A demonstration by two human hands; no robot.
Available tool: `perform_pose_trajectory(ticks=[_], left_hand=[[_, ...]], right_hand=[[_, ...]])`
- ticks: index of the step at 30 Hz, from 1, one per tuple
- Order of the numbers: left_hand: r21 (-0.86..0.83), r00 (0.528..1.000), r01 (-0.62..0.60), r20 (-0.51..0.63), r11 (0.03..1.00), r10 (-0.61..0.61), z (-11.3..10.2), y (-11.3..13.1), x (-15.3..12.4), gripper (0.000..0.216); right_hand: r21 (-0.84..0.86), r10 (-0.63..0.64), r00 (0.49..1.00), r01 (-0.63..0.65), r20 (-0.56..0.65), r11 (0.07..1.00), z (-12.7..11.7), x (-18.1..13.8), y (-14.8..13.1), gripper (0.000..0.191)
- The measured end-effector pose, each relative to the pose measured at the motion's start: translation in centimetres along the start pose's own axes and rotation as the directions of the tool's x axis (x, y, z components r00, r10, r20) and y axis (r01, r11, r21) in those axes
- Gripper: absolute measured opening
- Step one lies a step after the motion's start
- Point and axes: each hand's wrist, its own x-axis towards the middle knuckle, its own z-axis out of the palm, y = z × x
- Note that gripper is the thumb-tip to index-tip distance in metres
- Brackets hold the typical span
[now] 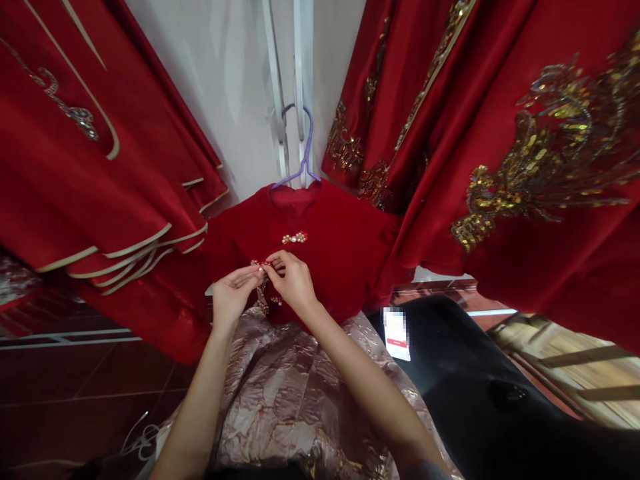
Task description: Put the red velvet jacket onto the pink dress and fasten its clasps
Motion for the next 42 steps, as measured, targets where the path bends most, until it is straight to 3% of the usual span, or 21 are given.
perform_pose_trajectory(ticks=[8, 13, 17, 23, 26, 34, 42], left_hand=[[-0.003, 0.997, -0.052, 0.062, 0.999, 0.052, -0.1, 0.0, -0.1, 0.037], [0.09, 0.992, -0.095, -0.08, 0.991, 0.102, -0.5, -2.1, -2.4, 0.022], [0.153, 0.998, 0.011, -0.063, 0.988, -0.002, -0.6, -6.1, -4.8, 0.016], [-0.034, 0.982, 0.166, -0.082, 0.986, -0.168, 0.7, -9.9, -5.8, 0.03], [-0.131, 0.964, 0.244, -0.073, 0.961, -0.255, 1.2, -10.0, -5.7, 0.039], [-0.143, 0.97, 0.2, -0.109, 0.969, -0.216, 1.7, -9.4, -5.9, 0.038], [-0.357, 0.881, 0.382, -0.136, 0.852, -0.452, 2.8, -8.3, -5.5, 0.039]], right_hand=[[0.019, 0.002, 1.0, -0.002, 0.015, 1.0, -0.4, 0.1, -0.4, 0.012], [0.022, 0.06, 0.996, -0.062, 0.072, 0.998, -2.0, -2.4, 0.0, 0.019], [-0.155, 0.175, 0.983, -0.166, 0.048, 0.974, -2.4, -5.5, 2.2, 0.018], [-0.176, 0.169, 0.985, -0.158, 0.044, 0.972, -0.4, -6.9, 5.1, 0.015], [-0.125, 0.172, 0.985, -0.169, 0.017, 0.978, 0.1, -7.0, 5.2, 0.014], [0.017, 0.187, 0.982, -0.187, 0.001, 0.982, -0.4, -7.0, 4.5, 0.012], [0.033, 0.187, 0.982, -0.186, -0.022, 0.982, -2.5, -6.6, 4.6, 0.013]])
